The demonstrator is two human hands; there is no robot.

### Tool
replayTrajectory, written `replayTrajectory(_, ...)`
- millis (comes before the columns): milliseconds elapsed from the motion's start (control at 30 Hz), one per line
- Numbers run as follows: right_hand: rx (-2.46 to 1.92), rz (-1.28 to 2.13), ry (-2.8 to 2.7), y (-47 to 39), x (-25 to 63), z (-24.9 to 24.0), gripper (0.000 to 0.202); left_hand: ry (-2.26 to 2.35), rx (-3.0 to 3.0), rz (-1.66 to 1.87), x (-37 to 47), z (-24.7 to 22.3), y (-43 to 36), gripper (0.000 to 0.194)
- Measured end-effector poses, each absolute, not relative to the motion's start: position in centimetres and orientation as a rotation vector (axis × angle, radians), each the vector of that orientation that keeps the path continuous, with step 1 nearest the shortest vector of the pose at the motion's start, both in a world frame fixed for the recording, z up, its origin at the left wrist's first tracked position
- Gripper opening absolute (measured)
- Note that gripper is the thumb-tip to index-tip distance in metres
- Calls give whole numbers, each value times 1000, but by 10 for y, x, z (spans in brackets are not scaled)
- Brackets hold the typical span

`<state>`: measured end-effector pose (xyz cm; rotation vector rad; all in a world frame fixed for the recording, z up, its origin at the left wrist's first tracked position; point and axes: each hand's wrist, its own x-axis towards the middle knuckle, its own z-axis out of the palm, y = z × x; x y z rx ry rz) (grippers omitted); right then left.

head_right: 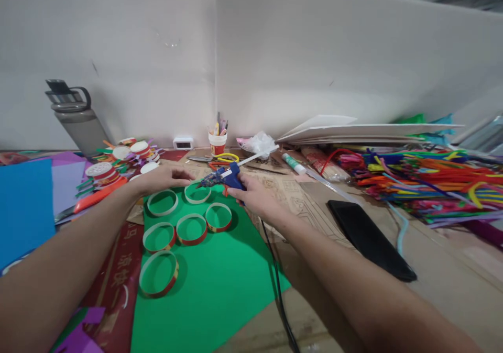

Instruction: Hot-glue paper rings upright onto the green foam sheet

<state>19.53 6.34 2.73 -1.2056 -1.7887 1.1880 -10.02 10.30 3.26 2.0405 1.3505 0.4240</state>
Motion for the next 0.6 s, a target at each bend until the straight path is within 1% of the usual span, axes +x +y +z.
replayTrajectory(167,-1206,1137,-1978,64,189,32,14,1368,2062,450,-98,33,102,46)
replayTrajectory(300,-1238,1101,-2116,68,187,35,20,1365,2046,459,-93,34,101,43)
replayTrajectory(500,-1267,812,-2295,63,195,52,24,1344,1987,458,-91,32,101,41)
replayTrajectory(600,-1252,797,-2285,60,199,57,27,1344,1986,451,-91,32,101,41)
